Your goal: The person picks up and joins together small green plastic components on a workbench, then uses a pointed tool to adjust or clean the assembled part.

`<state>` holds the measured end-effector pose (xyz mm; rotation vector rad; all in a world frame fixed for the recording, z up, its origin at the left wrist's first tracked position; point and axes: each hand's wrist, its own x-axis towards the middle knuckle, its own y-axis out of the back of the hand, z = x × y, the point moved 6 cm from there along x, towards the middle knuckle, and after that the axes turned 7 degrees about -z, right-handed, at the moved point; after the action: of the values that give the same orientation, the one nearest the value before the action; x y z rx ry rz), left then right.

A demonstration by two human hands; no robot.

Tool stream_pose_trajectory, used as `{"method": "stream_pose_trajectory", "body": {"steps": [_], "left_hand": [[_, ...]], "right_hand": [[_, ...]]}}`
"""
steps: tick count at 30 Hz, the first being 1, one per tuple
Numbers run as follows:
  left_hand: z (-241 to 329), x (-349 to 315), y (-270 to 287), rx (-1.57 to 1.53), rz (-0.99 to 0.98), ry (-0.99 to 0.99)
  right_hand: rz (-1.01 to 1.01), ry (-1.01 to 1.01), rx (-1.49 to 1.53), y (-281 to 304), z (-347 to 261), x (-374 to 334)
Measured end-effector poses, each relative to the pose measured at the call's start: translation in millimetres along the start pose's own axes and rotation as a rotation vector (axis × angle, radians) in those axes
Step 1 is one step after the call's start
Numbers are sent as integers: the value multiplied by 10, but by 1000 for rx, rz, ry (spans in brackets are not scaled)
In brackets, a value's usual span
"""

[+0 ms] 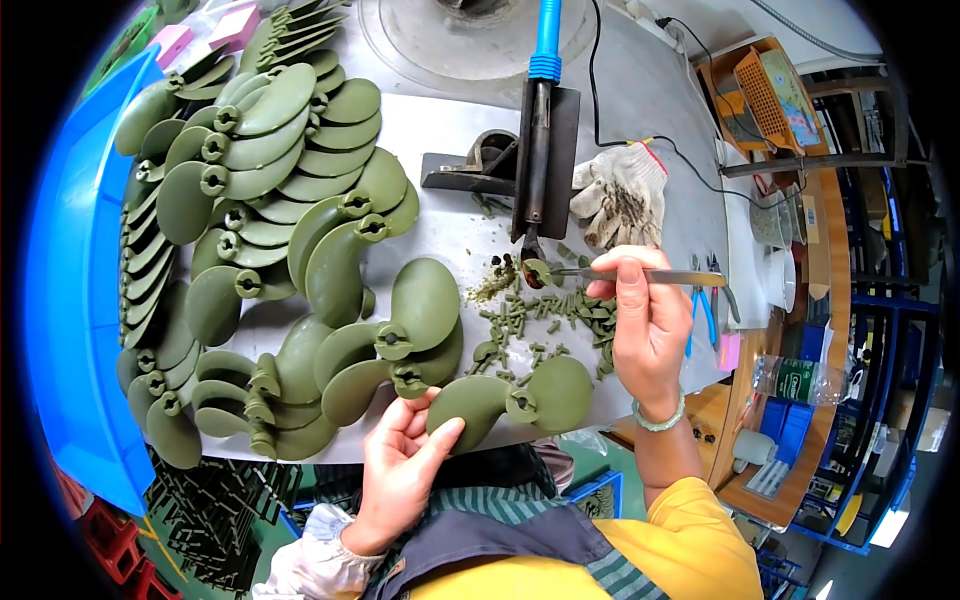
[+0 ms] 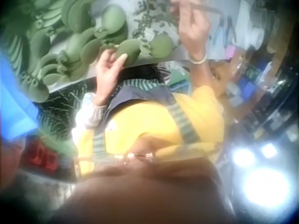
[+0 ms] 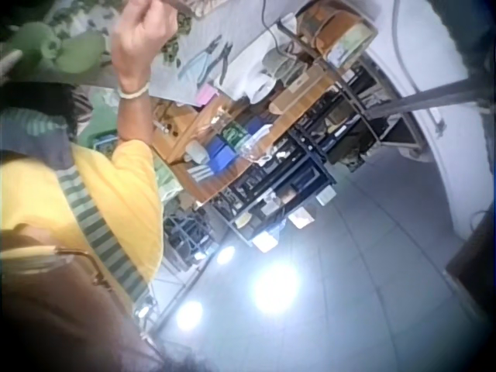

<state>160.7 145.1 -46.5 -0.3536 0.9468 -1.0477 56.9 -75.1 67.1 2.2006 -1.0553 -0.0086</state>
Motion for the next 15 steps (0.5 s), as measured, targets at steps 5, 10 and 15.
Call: {"method": "stream_pose_trajectory", "body": {"steps": [5, 10, 15], "left_hand": [[-37, 38, -33, 21, 31, 21], [-53, 61, -38, 25, 84, 26], [-39, 84, -50, 22, 61, -4]], "right_hand": [[-8, 21, 6, -4, 9, 5], [-10, 32, 17, 8, 17, 2], [-10, 31, 20, 7, 4, 12]]}}
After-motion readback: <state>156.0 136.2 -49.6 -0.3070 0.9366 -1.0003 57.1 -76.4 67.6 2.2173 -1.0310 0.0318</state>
